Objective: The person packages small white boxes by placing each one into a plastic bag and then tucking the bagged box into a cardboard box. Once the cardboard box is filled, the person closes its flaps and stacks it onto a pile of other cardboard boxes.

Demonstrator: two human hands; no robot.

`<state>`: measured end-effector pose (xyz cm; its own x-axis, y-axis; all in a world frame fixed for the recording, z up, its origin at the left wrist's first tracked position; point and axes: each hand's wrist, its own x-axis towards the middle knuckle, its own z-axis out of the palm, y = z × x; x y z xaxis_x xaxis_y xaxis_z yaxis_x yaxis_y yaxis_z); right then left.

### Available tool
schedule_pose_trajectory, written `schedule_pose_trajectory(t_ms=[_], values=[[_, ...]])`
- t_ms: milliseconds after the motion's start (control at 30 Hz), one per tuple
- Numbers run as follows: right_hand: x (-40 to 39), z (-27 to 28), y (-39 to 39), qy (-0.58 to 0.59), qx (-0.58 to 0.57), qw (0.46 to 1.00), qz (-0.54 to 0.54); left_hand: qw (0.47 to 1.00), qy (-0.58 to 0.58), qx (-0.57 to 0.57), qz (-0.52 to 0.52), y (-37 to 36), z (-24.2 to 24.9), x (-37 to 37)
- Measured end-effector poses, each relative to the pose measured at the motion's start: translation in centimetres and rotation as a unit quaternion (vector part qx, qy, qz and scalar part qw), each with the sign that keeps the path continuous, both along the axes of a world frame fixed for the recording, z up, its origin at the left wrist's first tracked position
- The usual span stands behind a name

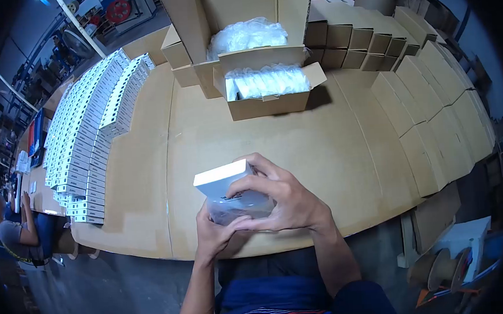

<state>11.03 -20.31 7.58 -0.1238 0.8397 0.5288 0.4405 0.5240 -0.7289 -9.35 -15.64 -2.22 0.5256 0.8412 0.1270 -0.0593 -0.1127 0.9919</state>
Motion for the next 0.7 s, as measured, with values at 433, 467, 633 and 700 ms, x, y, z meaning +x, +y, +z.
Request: schedule_pose_trajectory(t_ms=[433,467,633,700], values=[[-0.1,-3.4,0.1,0.145,-0.077,0.985,-0.059,0.995,0.073,-0.038,-0.051,0.5,0.2,-0.6],[0.1,-3.0,-0.1,0.118,-0.098,0.987,-0.051,0.995,0.070,-0.049,-0.054,0.5,0.3,-0.6],[0.3,-3.9,-0.3,0.170,-0.114,0.978,-0.036,0.982,-0.056,-0.170,-0.055,0.6,-0.9,-1.1],[0.6,-4.2,-0.3,0.177,-0.138,0.974,-0.019,0.981,-0.054,-0.180,-0.046,0.7,-1.9,-1.3]])
